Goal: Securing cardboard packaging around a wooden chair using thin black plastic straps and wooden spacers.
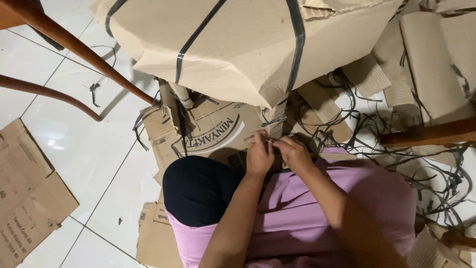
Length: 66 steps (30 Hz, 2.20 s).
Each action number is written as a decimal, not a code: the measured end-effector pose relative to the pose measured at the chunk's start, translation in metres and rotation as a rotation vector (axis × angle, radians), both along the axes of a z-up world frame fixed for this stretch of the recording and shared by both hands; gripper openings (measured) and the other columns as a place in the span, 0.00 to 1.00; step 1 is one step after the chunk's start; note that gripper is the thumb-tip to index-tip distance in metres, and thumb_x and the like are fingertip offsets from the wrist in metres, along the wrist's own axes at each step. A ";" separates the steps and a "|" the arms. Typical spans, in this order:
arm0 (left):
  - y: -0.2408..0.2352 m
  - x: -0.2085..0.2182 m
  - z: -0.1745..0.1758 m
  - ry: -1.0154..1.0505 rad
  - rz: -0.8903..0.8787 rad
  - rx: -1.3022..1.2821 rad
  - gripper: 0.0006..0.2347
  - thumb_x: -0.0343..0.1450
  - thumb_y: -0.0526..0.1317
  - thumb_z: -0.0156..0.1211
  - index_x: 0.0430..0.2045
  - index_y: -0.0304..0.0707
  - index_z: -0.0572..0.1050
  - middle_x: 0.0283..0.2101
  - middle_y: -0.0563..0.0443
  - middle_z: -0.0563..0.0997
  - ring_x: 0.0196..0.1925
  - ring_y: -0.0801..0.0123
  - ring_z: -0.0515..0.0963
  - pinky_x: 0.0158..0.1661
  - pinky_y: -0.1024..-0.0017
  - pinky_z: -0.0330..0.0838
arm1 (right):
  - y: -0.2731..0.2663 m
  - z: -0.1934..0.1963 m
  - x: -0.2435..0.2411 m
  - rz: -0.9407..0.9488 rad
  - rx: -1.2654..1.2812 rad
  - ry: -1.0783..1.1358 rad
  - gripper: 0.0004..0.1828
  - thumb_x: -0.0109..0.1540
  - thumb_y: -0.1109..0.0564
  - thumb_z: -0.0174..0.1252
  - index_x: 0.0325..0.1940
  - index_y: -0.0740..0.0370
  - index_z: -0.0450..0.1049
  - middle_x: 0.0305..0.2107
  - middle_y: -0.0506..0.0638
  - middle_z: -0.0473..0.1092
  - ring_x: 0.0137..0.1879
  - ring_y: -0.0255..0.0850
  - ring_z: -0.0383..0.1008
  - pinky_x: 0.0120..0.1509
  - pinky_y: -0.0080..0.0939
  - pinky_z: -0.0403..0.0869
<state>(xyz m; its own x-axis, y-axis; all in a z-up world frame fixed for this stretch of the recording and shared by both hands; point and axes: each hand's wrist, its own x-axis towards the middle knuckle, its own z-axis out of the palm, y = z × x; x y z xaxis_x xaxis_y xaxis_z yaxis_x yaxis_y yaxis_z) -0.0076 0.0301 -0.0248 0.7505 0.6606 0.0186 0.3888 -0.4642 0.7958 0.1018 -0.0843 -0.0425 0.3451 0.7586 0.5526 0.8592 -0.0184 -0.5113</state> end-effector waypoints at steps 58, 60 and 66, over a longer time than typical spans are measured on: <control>0.010 0.063 -0.120 -0.881 0.978 -1.291 0.07 0.76 0.29 0.53 0.31 0.43 0.67 0.30 0.55 0.78 0.33 0.73 0.80 0.42 0.79 0.74 | 0.016 0.018 -0.001 0.094 -0.169 0.310 0.03 0.65 0.58 0.60 0.36 0.56 0.74 0.28 0.52 0.77 0.40 0.54 0.81 0.45 0.50 0.78; 0.018 0.066 -0.133 -0.848 1.014 -1.365 0.08 0.76 0.28 0.52 0.30 0.47 0.68 0.33 0.57 0.80 0.34 0.72 0.82 0.34 0.80 0.71 | 0.010 0.041 0.007 -0.001 -0.274 0.090 0.06 0.67 0.55 0.57 0.36 0.52 0.69 0.22 0.55 0.73 0.31 0.60 0.77 0.36 0.58 0.75; 0.016 0.051 -0.097 -0.827 0.980 -1.392 0.06 0.76 0.31 0.53 0.32 0.45 0.69 0.37 0.53 0.81 0.37 0.71 0.83 0.33 0.81 0.72 | 0.013 0.037 0.007 -0.024 -0.269 0.115 0.09 0.68 0.53 0.57 0.34 0.50 0.68 0.17 0.50 0.71 0.25 0.54 0.76 0.30 0.48 0.75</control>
